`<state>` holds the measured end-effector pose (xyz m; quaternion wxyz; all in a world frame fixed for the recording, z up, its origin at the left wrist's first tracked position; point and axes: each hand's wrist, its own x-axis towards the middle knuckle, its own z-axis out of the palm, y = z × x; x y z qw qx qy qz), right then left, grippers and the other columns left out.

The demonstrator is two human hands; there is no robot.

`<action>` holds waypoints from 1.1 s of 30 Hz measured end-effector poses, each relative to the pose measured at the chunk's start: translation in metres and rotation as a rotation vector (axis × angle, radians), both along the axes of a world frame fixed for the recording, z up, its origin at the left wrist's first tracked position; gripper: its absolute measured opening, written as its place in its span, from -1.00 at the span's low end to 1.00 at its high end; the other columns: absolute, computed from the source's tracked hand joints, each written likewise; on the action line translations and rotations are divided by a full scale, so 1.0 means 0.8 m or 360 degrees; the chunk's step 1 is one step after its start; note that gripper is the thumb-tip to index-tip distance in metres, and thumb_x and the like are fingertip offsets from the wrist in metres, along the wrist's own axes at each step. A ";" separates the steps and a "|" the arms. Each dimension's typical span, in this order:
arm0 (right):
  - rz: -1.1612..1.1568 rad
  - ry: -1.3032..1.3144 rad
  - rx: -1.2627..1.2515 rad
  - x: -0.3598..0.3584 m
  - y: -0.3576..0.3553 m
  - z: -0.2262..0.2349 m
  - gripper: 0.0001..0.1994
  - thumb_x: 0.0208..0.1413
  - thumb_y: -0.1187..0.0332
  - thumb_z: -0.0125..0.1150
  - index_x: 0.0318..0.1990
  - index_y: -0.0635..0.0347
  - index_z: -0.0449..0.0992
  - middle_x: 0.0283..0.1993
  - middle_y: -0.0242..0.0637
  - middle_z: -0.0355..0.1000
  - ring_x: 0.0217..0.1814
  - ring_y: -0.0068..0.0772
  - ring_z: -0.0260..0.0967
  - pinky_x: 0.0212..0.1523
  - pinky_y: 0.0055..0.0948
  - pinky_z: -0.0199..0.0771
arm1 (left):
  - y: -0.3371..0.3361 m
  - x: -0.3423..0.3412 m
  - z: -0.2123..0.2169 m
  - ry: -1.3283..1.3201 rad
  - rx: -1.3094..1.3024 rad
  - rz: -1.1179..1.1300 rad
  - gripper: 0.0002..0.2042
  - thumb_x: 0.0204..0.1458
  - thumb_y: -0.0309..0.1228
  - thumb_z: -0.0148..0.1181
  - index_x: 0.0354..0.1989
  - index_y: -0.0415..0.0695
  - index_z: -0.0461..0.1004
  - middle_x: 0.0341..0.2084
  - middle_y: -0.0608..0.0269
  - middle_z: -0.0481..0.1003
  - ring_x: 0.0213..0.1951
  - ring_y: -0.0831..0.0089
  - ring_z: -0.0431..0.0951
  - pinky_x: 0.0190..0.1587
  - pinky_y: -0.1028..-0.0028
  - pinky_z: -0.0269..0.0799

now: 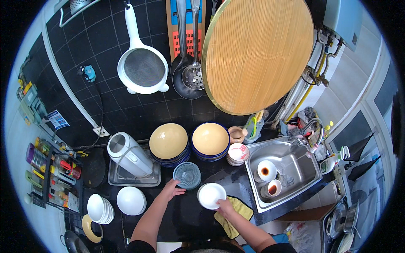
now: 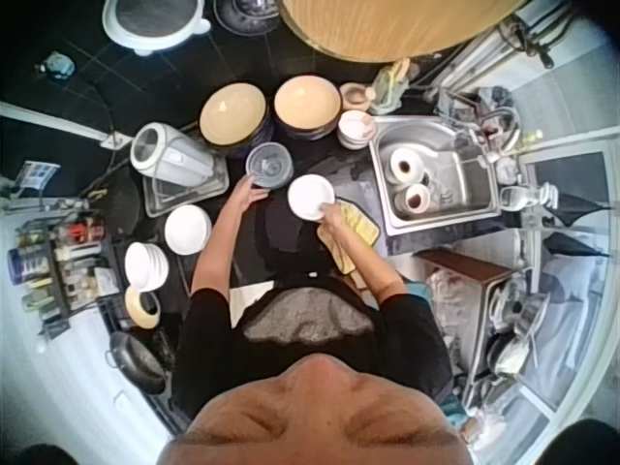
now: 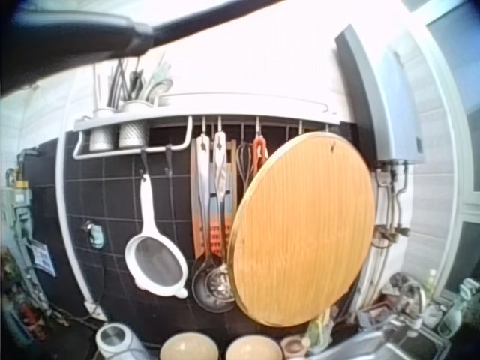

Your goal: The person washes a small bowl in the sink using a sponge and water. They then dry the bowl and other dishes on the counter using a yellow cloth. The person also moves a stack of bowls and a glass on the countertop.

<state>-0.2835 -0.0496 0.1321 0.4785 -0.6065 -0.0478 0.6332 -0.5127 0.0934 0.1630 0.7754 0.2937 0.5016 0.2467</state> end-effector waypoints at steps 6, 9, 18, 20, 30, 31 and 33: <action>-0.0308 0.0084 0.0196 0.058 0.057 -0.018 -0.50 -0.24 0.64 -0.16 0.00 0.41 0.08 -0.09 0.02 0.22 -0.14 0.06 0.31 -0.34 -0.09 0.53 | -0.001 0.006 0.003 -0.0057 -0.0090 0.0059 -0.52 -0.07 -0.38 -0.11 0.07 -0.15 0.01 -0.01 -0.05 0.16 -0.15 -0.17 0.35 -0.15 0.06 0.38; -0.0312 0.0153 0.0209 0.068 0.081 -0.016 -0.49 -0.24 0.63 -0.17 0.02 0.40 0.05 -0.08 0.02 0.21 -0.16 0.05 0.33 -0.36 -0.10 0.54 | -0.005 0.011 0.009 -0.0184 -0.0100 0.0113 -0.53 -0.09 -0.40 -0.12 0.05 -0.17 0.01 -0.01 -0.05 0.13 -0.13 -0.20 0.33 -0.13 0.01 0.36; -0.0480 0.0137 0.0256 0.051 0.113 0.002 -0.51 -0.14 0.60 -0.16 0.06 0.34 0.03 -0.04 0.02 0.17 -0.11 0.04 0.29 -0.25 -0.06 0.48 | -0.016 0.016 -0.020 -0.0390 -0.0055 0.0361 -0.60 -0.12 -0.51 -0.14 -0.02 -0.21 0.09 -0.04 0.02 0.19 -0.07 -0.04 0.32 -0.10 0.00 0.34; -0.0531 0.0105 0.0229 0.045 0.117 0.006 -0.52 -0.09 0.56 -0.12 0.06 0.32 0.03 -0.03 0.01 0.17 -0.10 0.02 0.29 -0.25 -0.08 0.48 | -0.021 0.020 -0.021 -0.0411 -0.0060 0.0421 -0.60 -0.11 -0.51 -0.15 -0.02 -0.20 0.10 -0.05 0.03 0.21 -0.08 -0.03 0.32 -0.10 0.02 0.34; -0.0551 0.0166 0.0260 0.044 0.115 0.001 -0.52 -0.07 0.53 -0.04 0.07 0.20 0.05 -0.04 -0.07 0.19 -0.07 -0.06 0.27 -0.23 -0.07 0.47 | -0.055 0.050 0.006 -0.0339 -0.0062 0.0738 -0.59 -0.10 -0.58 -0.20 0.01 -0.13 0.13 -0.08 0.10 0.24 -0.11 0.01 0.34 -0.09 0.08 0.35; -0.0523 0.0191 0.0279 0.045 0.114 0.004 -0.52 -0.07 0.53 -0.04 0.07 0.20 0.05 -0.04 -0.07 0.19 -0.08 -0.06 0.27 -0.22 -0.07 0.46 | -0.056 0.052 0.008 -0.0333 -0.0079 0.0771 -0.59 -0.09 -0.60 -0.21 0.02 -0.14 0.11 -0.08 0.11 0.23 -0.11 0.02 0.34 -0.08 0.09 0.36; -0.0471 0.0238 0.0319 0.047 0.110 0.008 -0.51 -0.08 0.53 -0.03 0.07 0.18 0.05 -0.04 -0.08 0.19 -0.09 -0.06 0.28 -0.21 -0.07 0.45 | -0.059 0.059 0.009 -0.0319 -0.0099 0.0821 -0.59 -0.08 -0.60 -0.21 0.02 -0.14 0.11 -0.07 0.11 0.22 -0.11 0.03 0.34 -0.08 0.09 0.36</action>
